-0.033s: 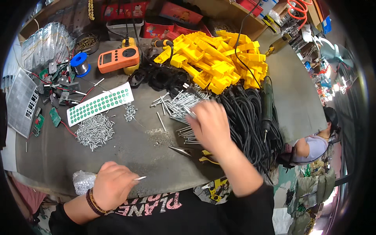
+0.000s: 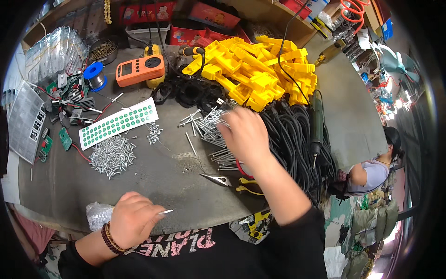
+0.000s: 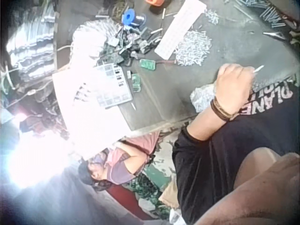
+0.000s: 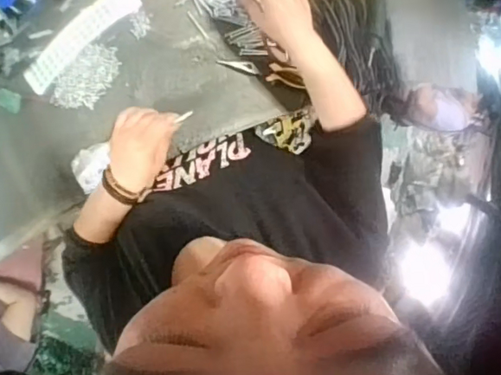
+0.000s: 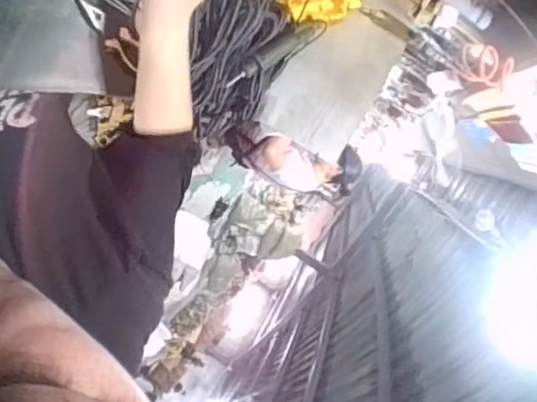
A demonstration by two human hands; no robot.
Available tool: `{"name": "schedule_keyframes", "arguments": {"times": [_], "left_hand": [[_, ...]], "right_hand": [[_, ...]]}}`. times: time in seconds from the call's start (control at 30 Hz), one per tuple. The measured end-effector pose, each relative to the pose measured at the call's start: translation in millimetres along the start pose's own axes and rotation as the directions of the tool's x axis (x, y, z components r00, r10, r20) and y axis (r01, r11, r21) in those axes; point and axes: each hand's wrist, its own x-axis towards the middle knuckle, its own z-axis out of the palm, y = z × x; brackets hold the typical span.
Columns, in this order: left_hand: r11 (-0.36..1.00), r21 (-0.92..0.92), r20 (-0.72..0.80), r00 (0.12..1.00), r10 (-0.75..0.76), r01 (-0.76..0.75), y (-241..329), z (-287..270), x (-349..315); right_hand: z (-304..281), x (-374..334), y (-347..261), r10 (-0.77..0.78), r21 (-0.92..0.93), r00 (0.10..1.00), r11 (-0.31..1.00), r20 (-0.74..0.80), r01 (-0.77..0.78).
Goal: Assembling the components of a yellow handheld electronic device, including wiring and soldering.
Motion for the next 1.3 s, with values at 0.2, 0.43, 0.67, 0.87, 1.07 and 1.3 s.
{"name": "schedule_keyframes", "arguments": {"times": [0.2,0.43,0.67,0.87,1.07,1.3], "left_hand": [[1.000,0.022,0.050,0.999,0.013,-0.014,2,-11,10],[0.995,0.027,0.046,0.994,-0.102,0.100,-3,-14,-1],[0.991,0.113,0.094,0.992,-0.083,0.072,-1,-13,-2],[0.984,0.069,0.044,0.985,-0.168,0.165,10,-25,-11],[0.983,0.091,0.062,0.984,-0.166,0.160,8,-29,-13],[0.993,0.112,0.130,0.990,-0.049,0.035,-3,-35,-9]], "right_hand": [[29,80,3,0.305,-0.250,0.911,0.939,0.277,-0.238],[-21,7,-22,0.141,0.698,0.888,0.569,0.438,-0.435],[-27,-96,-123,-0.266,0.737,0.893,0.668,0.364,-0.101],[-5,-92,-135,-0.362,0.769,0.904,0.636,0.228,0.061],[-2,-89,-135,-0.357,0.333,0.902,0.904,0.244,0.268],[-36,-26,-66,-0.215,0.077,0.800,0.975,0.560,0.208]]}}
